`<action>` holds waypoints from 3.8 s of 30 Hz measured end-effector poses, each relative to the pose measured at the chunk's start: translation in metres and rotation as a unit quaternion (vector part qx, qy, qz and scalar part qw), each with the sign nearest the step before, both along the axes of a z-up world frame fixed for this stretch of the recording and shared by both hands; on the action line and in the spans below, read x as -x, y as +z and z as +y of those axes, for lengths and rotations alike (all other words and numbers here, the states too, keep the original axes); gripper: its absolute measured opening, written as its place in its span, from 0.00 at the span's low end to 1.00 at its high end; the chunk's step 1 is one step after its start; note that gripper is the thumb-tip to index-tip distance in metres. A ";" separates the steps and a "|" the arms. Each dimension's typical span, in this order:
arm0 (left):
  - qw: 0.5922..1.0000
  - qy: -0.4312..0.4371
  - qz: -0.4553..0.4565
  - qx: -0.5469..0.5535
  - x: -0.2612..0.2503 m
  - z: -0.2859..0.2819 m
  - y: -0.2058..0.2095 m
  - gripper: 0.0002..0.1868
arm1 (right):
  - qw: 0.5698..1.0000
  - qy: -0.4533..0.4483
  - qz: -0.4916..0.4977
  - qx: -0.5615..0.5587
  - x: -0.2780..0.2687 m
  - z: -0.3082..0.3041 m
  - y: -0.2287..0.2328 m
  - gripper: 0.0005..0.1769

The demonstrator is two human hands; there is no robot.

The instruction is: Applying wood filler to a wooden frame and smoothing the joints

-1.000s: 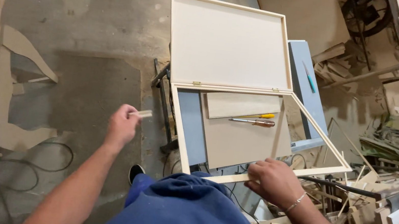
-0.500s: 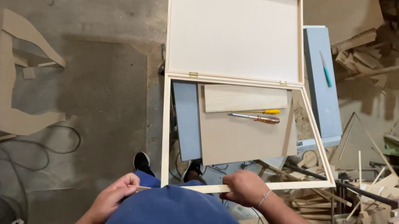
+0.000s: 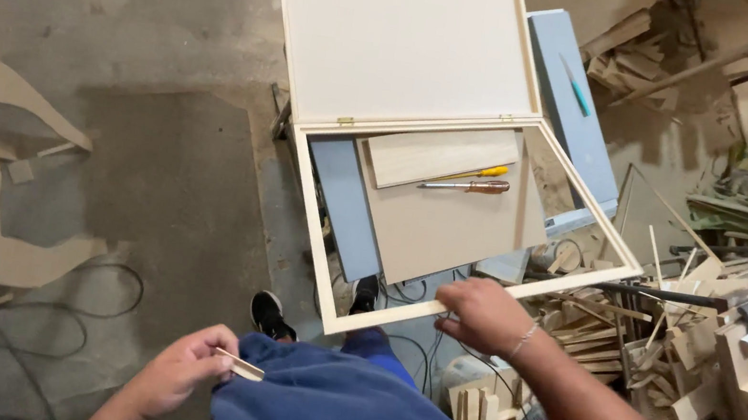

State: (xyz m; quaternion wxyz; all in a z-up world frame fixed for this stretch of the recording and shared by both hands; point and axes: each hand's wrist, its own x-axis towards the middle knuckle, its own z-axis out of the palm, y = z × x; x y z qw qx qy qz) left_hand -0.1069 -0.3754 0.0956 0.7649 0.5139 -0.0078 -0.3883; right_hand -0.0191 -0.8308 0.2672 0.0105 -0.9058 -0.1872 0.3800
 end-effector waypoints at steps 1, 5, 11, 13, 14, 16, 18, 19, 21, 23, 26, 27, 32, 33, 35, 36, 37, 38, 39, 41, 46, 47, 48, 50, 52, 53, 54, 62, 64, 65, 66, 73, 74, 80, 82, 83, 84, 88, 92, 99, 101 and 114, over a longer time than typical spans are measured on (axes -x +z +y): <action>1.000 -0.004 -0.008 0.002 -0.003 0.006 -0.013 0.09 | 1.000 -0.004 -0.008 0.002 -0.009 -0.002 0.019 0.13; 0.984 0.128 -0.022 -0.124 -0.033 0.003 -0.049 0.01 | 0.980 -0.051 -0.192 -0.034 -0.053 -0.011 0.079 0.08; 0.929 0.179 -0.091 -0.311 -0.106 -0.072 0.017 0.09 | 0.843 0.032 -0.531 -0.076 -0.139 -0.064 0.069 0.15; 0.921 0.206 -0.102 -0.314 -0.127 -0.099 0.025 0.09 | 0.811 0.026 -0.578 -0.080 -0.168 -0.081 0.064 0.17; 0.914 0.204 -0.113 -0.333 -0.138 -0.111 0.027 0.08 | 0.754 0.046 -0.650 -0.082 -0.183 -0.091 0.059 0.18; 0.906 0.201 -0.119 -0.354 -0.156 -0.136 0.042 0.08 | 0.693 0.065 -0.713 -0.086 -0.203 -0.109 0.056 0.20; 0.898 0.186 -0.158 -0.366 -0.179 -0.163 0.069 0.08 | 0.655 0.058 -0.745 -0.115 -0.221 -0.128 0.062 0.22; 0.898 0.186 -0.156 -0.367 -0.194 -0.176 0.072 0.08 | 0.656 0.058 -0.744 -0.116 -0.224 -0.131 0.071 0.22; 0.860 0.123 -0.237 -0.434 -0.225 -0.207 0.077 0.13 | 0.676 0.024 -0.731 -0.087 -0.233 -0.141 0.088 0.35; 0.857 0.137 -0.252 -0.429 -0.260 -0.242 0.063 0.10 | 0.674 0.005 -0.733 -0.096 -0.256 -0.178 0.076 0.39; 0.822 0.159 -0.318 -0.446 -0.322 -0.286 0.024 0.07 | 0.668 -0.032 -0.736 -0.102 -0.285 -0.221 0.055 0.43; 0.788 0.164 -0.366 -0.467 -0.340 -0.298 0.006 0.08 | 0.666 -0.053 -0.737 -0.098 -0.290 -0.233 0.045 0.43; 0.764 0.148 -0.368 -0.509 -0.381 -0.350 -0.055 0.09 | 0.691 -0.075 -0.707 -0.129 -0.327 -0.281 0.011 0.50; 0.750 0.153 -0.379 -0.520 -0.389 -0.358 -0.058 0.09 | 0.676 -0.081 -0.719 -0.140 -0.336 -0.285 0.009 0.50; 0.738 0.150 -0.386 -0.532 -0.394 -0.365 -0.070 0.09 | 0.653 -0.166 -0.719 -0.170 -0.345 -0.298 -0.012 0.51; 0.726 0.152 -0.396 -0.542 -0.394 -0.367 -0.076 0.09 | 0.620 -0.244 -0.719 -0.197 -0.347 -0.302 -0.022 0.51; 0.727 0.147 -0.394 -0.543 -0.396 -0.369 -0.076 0.09 | 0.622 -0.247 -0.716 -0.196 -0.350 -0.310 -0.044 0.51; 0.720 0.152 -0.394 -0.550 -0.397 -0.371 -0.075 0.08 | 0.632 -0.300 -0.674 -0.238 -0.352 -0.317 -0.065 0.50; 0.712 0.160 -0.395 -0.558 -0.397 -0.370 -0.072 0.07 | 0.637 -0.347 -0.629 -0.280 -0.354 -0.321 -0.085 0.49; 0.713 0.133 -0.370 -0.581 -0.398 -0.369 -0.072 0.07 | 0.686 -0.396 -0.537 -0.288 -0.349 -0.314 -0.121 0.45; 0.718 0.095 -0.339 -0.601 -0.404 -0.363 -0.074 0.09 | 0.804 -0.406 -0.403 -0.159 -0.368 -0.333 -0.243 0.19; 0.726 0.089 -0.329 -0.598 -0.404 -0.362 -0.073 0.09 | 0.802 -0.395 -0.422 -0.149 -0.371 -0.332 -0.250 0.19; 0.734 0.082 -0.319 -0.594 -0.404 -0.361 -0.073 0.09 | 0.800 -0.383 -0.441 -0.138 -0.374 -0.331 -0.257 0.22; 0.738 0.076 -0.320 -0.589 -0.397 -0.363 -0.072 0.09 | 0.804 -0.393 -0.430 -0.114 -0.368 -0.326 -0.257 0.23; 0.740 0.078 -0.329 -0.581 -0.396 -0.365 -0.073 0.10 | 0.804 -0.400 -0.429 -0.092 -0.367 -0.325 -0.253 0.23; 0.744 0.069 -0.321 -0.582 -0.392 -0.366 -0.074 0.10 | 0.816 -0.412 -0.398 -0.077 -0.367 -0.324 -0.251 0.23; 0.748 0.060 -0.313 -0.583 -0.389 -0.367 -0.076 0.10 | 0.826 -0.424 -0.367 -0.062 -0.367 -0.323 -0.248 0.24; 0.766 0.050 -0.341 -0.543 -0.363 -0.369 -0.077 0.09 | 0.831 -0.482 -0.277 0.000 -0.343 -0.327 -0.242 0.25; 0.762 0.060 -0.345 -0.545 -0.370 -0.371 -0.083 0.09 | 0.834 -0.482 -0.267 -0.011 -0.350 -0.328 -0.233 0.25; 0.759 0.064 -0.350 -0.546 -0.367 -0.371 -0.085 0.09 | 0.838 -0.482 -0.256 -0.010 -0.350 -0.332 -0.236 0.24; 0.755 0.068 -0.355 -0.547 -0.365 -0.371 -0.088 0.09 | 0.841 -0.482 -0.246 -0.009 -0.350 -0.337 -0.239 0.25; 0.750 0.065 -0.346 -0.560 -0.368 -0.371 -0.087 0.09 | 0.867 -0.444 -0.226 0.010 -0.360 -0.357 -0.242 0.26; 0.761 0.064 -0.335 -0.552 -0.371 -0.368 -0.083 0.09 | 0.868 -0.443 -0.224 0.001 -0.360 -0.355 -0.238 0.27; 0.791 0.204 -0.248 -0.520 -0.364 -0.349 -0.045 0.08 | 0.871 -0.433 -0.228 -0.030 -0.377 -0.342 -0.221 0.28; 0.799 0.286 -0.173 -0.500 -0.358 -0.329 -0.040 0.09 | 0.875 -0.427 -0.226 -0.041 -0.386 -0.332 -0.215 0.30; 0.831 0.384 -0.126 -0.382 -0.358 -0.315 -0.043 0.08 | 0.874 -0.423 -0.235 -0.054 -0.395 -0.328 -0.213 0.29; 0.841 0.472 -0.077 -0.254 -0.358 -0.301 -0.046 0.07 | 0.872 -0.418 -0.244 -0.068 -0.404 -0.323 -0.212 0.29; 0.811 0.536 -0.022 -0.233 -0.331 -0.239 -0.080 0.06 | 0.860 -0.394 -0.306 -0.108 -0.409 -0.333 -0.254 0.20; 0.731 0.596 -0.045 -0.329 -0.322 -0.202 -0.088 0.08 | 0.815 -0.366 -0.423 -0.154 -0.418 -0.338 -0.275 0.15; 0.716 0.609 -0.020 -0.340 -0.300 -0.218 -0.095 0.07 | 0.818 -0.321 -0.466 -0.104 -0.412 -0.352 -0.290 0.14; 0.725 0.602 -0.028 -0.334 -0.300 -0.227 -0.089 0.07 | 0.818 -0.320 -0.466 -0.102 -0.411 -0.351 -0.289 0.14; 0.840 0.130 -0.065 -0.523 -0.261 -0.324 -0.036 0.09 | 0.827 -0.397 -0.386 -0.095 -0.421 -0.351 -0.285 0.16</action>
